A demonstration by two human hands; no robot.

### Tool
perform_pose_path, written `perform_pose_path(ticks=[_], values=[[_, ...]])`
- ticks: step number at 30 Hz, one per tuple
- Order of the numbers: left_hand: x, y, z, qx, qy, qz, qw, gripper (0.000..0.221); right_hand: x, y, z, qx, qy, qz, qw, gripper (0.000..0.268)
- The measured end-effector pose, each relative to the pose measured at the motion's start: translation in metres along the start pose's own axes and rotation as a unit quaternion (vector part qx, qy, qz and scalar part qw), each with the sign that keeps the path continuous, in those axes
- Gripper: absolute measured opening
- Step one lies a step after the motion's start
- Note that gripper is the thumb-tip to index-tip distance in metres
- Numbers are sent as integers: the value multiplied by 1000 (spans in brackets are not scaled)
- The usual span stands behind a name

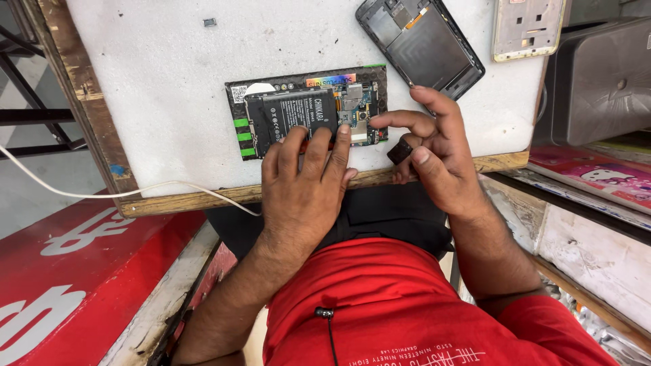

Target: The person works on a disassembled smartphone, adjusting internal components and connectors with fingers and a small tool. The person handles the battery, motherboard, and phone casing, occasionally picking up and setting down tools while repositioning the device on the workbench.

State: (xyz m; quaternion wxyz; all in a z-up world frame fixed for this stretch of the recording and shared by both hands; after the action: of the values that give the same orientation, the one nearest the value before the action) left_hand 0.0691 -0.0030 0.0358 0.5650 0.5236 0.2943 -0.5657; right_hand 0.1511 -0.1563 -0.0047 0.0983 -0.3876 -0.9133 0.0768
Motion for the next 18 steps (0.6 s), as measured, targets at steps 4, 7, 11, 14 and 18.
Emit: perform_pose_path(ticks=[4, 7, 11, 14, 18], values=[[-12, -2, -7, -27, -121, 36, 992, 53, -1, -4, 5, 18, 29, -6, 999, 65], [-25, 0, -13, -51, -311, 101, 944, 48, 1, 1, 0, -2, 22, -21, 1000, 69], [-5, 2, 0, -82, -504, 22, 860, 31, 10, 0, -4, -24, -11, -52, 998, 75], [-5, -2, -7, -99, -510, 32, 854, 16, 15, 0, -9, -32, -26, -56, 998, 74], [-17, -26, -49, -198, -433, 107, 873, 12, 11, -6, -13, 0, -128, 68, 989, 44]])
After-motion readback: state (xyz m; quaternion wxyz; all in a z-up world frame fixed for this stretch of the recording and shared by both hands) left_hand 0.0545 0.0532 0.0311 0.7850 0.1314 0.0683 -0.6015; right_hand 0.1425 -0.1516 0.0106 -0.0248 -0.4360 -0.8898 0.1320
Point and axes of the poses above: each hand's wrist, its own y-axis towards the middle knuckle, its own x-axis out of the palm, z = x × y, the point moved 9 cm from there along y, towards the middle knuckle, and after that the axes turned 10 degrees about x, right-handed, at the moved point
